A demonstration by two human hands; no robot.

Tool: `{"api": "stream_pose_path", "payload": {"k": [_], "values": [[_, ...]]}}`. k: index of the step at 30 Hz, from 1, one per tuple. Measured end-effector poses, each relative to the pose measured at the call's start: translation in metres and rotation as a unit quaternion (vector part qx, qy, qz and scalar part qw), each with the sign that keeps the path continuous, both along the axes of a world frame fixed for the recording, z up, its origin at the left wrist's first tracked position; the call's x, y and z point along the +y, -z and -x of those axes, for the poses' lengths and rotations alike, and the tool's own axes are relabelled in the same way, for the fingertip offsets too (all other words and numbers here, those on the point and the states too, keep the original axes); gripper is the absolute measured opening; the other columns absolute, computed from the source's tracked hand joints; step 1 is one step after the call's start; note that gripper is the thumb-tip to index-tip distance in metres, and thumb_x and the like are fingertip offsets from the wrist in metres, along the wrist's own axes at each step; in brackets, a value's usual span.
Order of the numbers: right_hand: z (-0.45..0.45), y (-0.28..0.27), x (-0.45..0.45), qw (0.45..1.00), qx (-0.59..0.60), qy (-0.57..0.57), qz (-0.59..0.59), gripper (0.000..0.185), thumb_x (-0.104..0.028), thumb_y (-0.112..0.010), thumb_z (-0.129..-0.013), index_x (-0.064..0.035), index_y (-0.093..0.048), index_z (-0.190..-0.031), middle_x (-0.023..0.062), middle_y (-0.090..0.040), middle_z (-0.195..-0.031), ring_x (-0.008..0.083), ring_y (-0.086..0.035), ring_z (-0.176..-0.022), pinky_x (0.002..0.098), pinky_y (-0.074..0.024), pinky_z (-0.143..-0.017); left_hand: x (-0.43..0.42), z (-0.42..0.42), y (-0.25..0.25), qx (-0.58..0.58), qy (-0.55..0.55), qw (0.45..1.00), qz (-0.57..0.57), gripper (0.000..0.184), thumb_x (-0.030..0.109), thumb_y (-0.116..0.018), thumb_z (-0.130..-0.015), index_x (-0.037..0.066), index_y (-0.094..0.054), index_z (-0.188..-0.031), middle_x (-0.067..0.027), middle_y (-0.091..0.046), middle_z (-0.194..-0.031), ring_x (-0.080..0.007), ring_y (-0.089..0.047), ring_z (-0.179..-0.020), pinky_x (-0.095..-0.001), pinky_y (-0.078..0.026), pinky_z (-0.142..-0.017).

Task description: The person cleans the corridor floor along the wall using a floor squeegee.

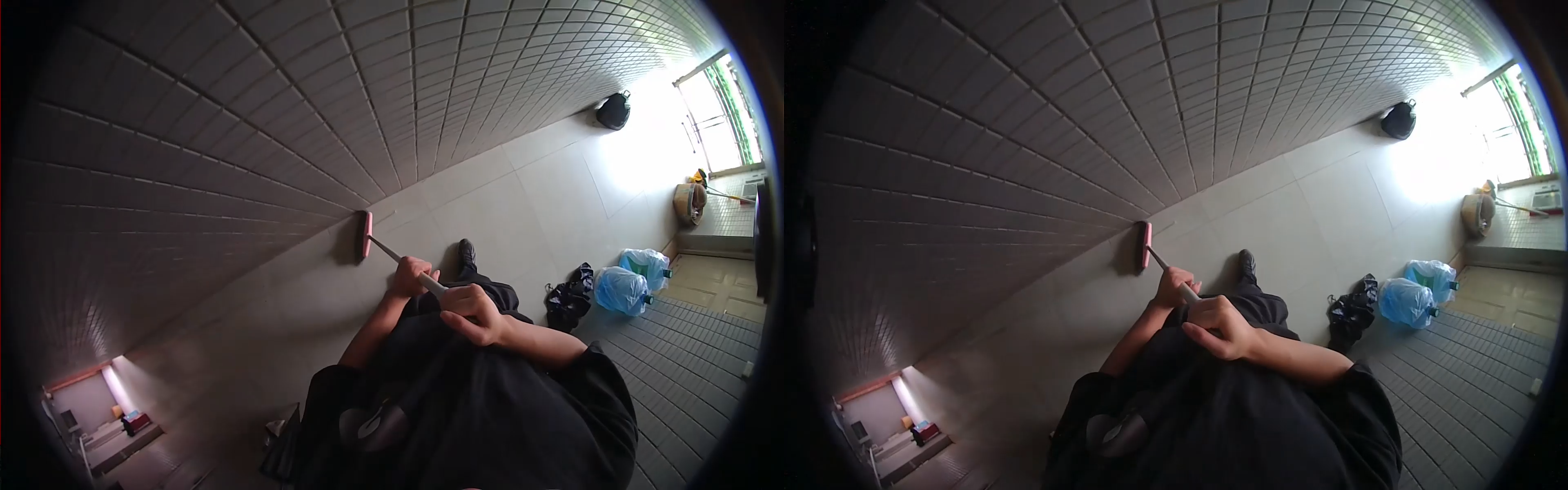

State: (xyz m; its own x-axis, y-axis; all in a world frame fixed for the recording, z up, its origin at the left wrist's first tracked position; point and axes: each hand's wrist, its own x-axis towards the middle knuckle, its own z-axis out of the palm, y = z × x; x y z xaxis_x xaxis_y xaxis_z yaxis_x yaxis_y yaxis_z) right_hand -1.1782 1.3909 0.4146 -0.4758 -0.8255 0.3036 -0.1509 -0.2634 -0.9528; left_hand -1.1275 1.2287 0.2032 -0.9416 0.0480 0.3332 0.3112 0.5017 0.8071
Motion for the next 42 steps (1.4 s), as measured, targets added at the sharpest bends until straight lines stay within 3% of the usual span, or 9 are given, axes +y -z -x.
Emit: {"api": "stream_pose_path", "payload": {"k": [22, 25, 37, 42], "values": [[0.029, -0.037, 0.061, 0.998, 0.007, 0.058, -0.039, 0.033, -0.006, -0.053, -0.086, -0.001, -0.044, -0.055, 0.0122, -0.044, -0.053, 0.0301, -0.045, -0.053, 0.0388, -0.0357, -0.054, 0.066, 0.052, -0.027, -0.03, 0.1, 0.994, -0.039, 0.035, 0.018, -0.071, -0.068, 0.005, -0.044, -0.05, -0.0167, -0.049, -0.05, -0.0376, -0.051, -0.048, -0.0428, -0.039, -0.043], [0.032, -0.037, 0.063, 0.997, -0.015, 0.068, -0.022, 0.033, -0.006, -0.054, -0.086, -0.0012, -0.043, -0.055, 0.0118, -0.044, -0.053, 0.0298, -0.045, -0.053, 0.0383, -0.036, -0.054, 0.068, 0.054, -0.03, -0.086, 0.103, 0.99, -0.049, 0.035, 0.019, -0.07, -0.069, 0.005, -0.044, -0.05, -0.0167, -0.049, -0.05, -0.0376, -0.052, -0.048, -0.0426, -0.039, -0.044], [0.032, -0.055, 0.058, 0.996, 0.015, -0.077, 0.037, 0.029, -0.006, -0.052, -0.083, -0.0007, -0.046, -0.055, 0.0112, -0.049, -0.057, 0.0293, -0.05, -0.054, 0.0376, -0.0395, -0.056, 0.051, 0.028, -0.064, -0.063, 0.086, 0.994, -0.029, 0.035, 0.018, -0.067, -0.072, 0.005, -0.043, -0.049, -0.0165, -0.047, -0.048, -0.0369, -0.05, -0.045, -0.0424, -0.038, -0.043], [0.037, -0.047, 0.047, 0.992, -0.006, -0.114, 0.057, 0.032, -0.006, -0.052, -0.084, -0.0015, -0.042, -0.054, 0.0112, -0.045, -0.055, 0.0299, -0.046, -0.051, 0.0386, -0.0356, -0.053, 0.042, 0.015, -0.067, -0.059, 0.054, 0.997, -0.021, 0.035, 0.016, -0.067, -0.073, 0.005, -0.043, -0.049, -0.0166, -0.046, -0.048, -0.0366, -0.05, -0.044, -0.0427, -0.037, -0.042]]}}
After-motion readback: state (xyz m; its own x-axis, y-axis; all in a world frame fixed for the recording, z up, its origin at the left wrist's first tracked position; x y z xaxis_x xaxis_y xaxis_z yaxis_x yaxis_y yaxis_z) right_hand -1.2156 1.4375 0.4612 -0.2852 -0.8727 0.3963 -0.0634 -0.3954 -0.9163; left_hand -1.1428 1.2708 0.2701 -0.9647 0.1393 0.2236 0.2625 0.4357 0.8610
